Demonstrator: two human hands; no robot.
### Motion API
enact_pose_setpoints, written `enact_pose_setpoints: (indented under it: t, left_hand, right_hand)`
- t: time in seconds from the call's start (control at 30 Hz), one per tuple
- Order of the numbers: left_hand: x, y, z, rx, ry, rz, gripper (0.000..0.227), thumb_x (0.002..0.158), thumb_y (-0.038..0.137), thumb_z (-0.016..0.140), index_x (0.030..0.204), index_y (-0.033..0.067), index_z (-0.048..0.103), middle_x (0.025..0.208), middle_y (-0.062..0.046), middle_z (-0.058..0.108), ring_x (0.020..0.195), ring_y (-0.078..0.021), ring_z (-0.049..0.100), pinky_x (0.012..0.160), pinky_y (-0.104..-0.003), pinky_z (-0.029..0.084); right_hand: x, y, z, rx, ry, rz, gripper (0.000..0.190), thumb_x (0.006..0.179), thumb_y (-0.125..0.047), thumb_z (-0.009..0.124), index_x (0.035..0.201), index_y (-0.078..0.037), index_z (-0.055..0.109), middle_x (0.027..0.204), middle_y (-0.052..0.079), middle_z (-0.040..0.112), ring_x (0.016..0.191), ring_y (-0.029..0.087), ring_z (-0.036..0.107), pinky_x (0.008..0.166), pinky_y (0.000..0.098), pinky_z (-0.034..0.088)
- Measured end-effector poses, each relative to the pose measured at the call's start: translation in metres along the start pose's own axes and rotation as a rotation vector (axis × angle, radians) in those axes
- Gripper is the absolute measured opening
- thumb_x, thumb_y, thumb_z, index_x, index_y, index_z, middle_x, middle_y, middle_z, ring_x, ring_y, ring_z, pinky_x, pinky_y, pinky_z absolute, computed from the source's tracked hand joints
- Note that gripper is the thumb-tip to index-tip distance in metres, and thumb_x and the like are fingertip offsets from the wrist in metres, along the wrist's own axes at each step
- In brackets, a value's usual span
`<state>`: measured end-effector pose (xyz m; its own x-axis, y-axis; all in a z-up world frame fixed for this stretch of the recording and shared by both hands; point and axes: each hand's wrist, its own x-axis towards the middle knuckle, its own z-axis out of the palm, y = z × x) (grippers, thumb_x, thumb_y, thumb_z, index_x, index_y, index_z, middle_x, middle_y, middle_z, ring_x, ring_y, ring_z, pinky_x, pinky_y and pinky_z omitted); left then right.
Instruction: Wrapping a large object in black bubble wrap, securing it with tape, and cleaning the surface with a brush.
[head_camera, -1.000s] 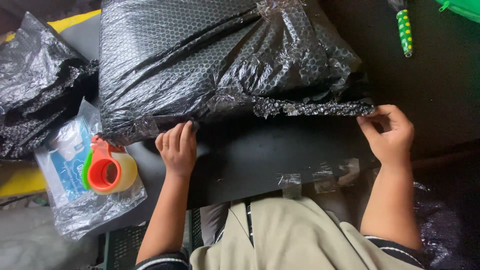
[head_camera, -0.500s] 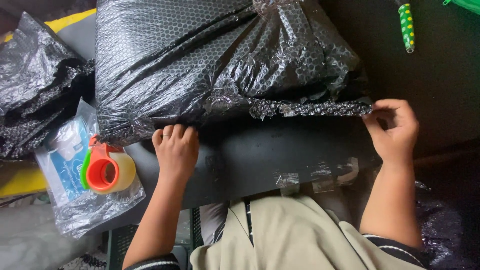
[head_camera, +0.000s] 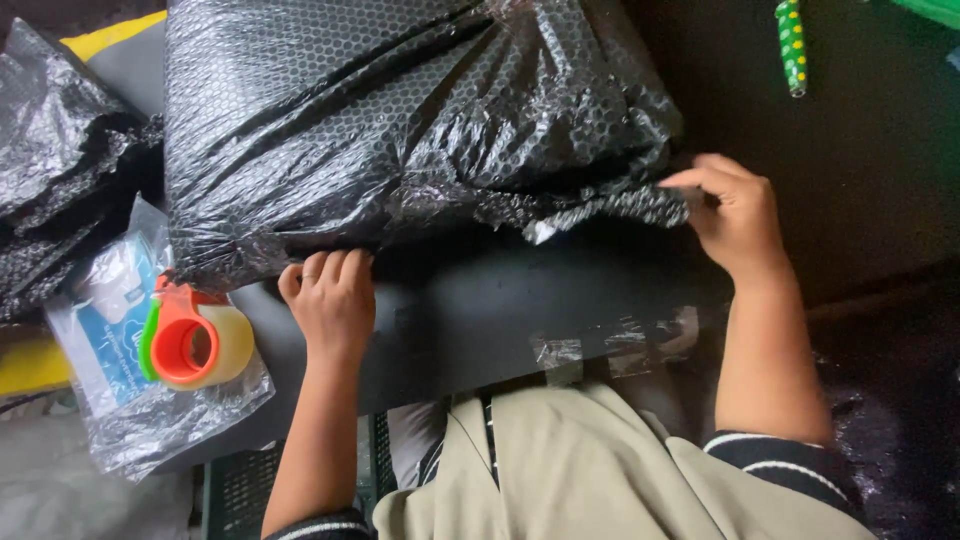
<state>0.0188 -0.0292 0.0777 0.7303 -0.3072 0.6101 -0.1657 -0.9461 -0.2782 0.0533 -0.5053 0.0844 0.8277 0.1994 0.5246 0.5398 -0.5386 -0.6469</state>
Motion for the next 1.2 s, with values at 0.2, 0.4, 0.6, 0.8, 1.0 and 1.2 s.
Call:
enact_pose_setpoints:
  t: [0.2, 0.4, 0.6, 0.8, 1.0, 1.2]
  left_hand:
    - [-0.002, 0.033, -0.002, -0.209, 0.396, -0.04, 0.034, 0.087, 0.043, 0.08, 0.112, 0.0198, 0.078, 0.115, -0.003, 0.071, 0.098, -0.0252, 0.062, 0.087, -0.04, 0.04]
    - [0.021, 0.114, -0.021, -0.664, 0.349, 0.294, 0.044, 0.091, 0.049, 0.074, 0.131, 0.0309, 0.067, 0.131, -0.004, 0.07, 0.111, -0.0267, 0.067, 0.093, -0.044, 0.049]
    - [0.033, 0.144, -0.024, -0.78, 0.234, 0.371, 0.026, 0.106, 0.026, 0.055, 0.125, 0.0186, 0.071, 0.093, -0.002, 0.07, 0.086, -0.0237, 0.065, 0.079, -0.036, 0.049]
    - [0.019, 0.144, -0.028, -0.782, 0.194, 0.518, 0.02, 0.103, 0.027, 0.059, 0.086, 0.0212, 0.069, 0.082, 0.0, 0.057, 0.078, -0.0239, 0.056, 0.076, -0.04, 0.044]
    - [0.019, 0.145, -0.04, -0.814, 0.292, 0.518, 0.019, 0.106, 0.026, 0.06, 0.088, 0.0222, 0.066, 0.087, 0.0, 0.057, 0.084, -0.0217, 0.059, 0.079, -0.038, 0.047]
    - [0.065, 0.147, -0.052, -0.824, 0.381, 0.595, 0.021, 0.105, 0.026, 0.059, 0.086, 0.0202, 0.066, 0.092, -0.001, 0.063, 0.104, -0.0261, 0.064, 0.098, -0.05, 0.053]
  right_hand:
    - [-0.031, -0.025, 0.011, 0.214, -0.133, 0.021, 0.047, 0.101, -0.05, 0.049, 0.096, -0.014, 0.079, 0.072, 0.008, 0.06, 0.063, 0.019, 0.055, 0.065, 0.036, 0.05]
    - [-0.073, 0.001, 0.031, 0.708, -0.038, 0.177, 0.085, 0.058, -0.011, 0.098, 0.122, -0.006, 0.044, 0.128, 0.017, 0.065, 0.116, 0.023, 0.066, 0.094, 0.038, 0.059]
    - [-0.068, -0.005, 0.044, 1.07, -0.081, 0.086, 0.039, 0.082, -0.031, 0.066, 0.097, 0.005, 0.063, 0.098, 0.016, 0.058, 0.097, 0.023, 0.059, 0.086, 0.0366, 0.051]
    - [-0.022, -0.063, 0.044, 0.741, -0.22, -0.03, 0.061, 0.081, -0.047, 0.065, 0.113, 0.004, 0.076, 0.106, 0.014, 0.066, 0.108, 0.022, 0.06, 0.1, 0.0357, 0.044]
    - [-0.03, -0.089, 0.064, 0.019, -0.436, -0.16, 0.1, 0.05, -0.048, 0.074, 0.141, -0.01, 0.06, 0.121, 0.012, 0.067, 0.11, 0.036, 0.05, 0.102, 0.0446, 0.03]
    - [-0.05, -0.091, 0.098, -0.435, -0.227, -0.291, 0.079, 0.055, -0.05, 0.079, 0.118, -0.007, 0.061, 0.104, 0.01, 0.064, 0.101, 0.031, 0.054, 0.092, 0.0471, 0.042]
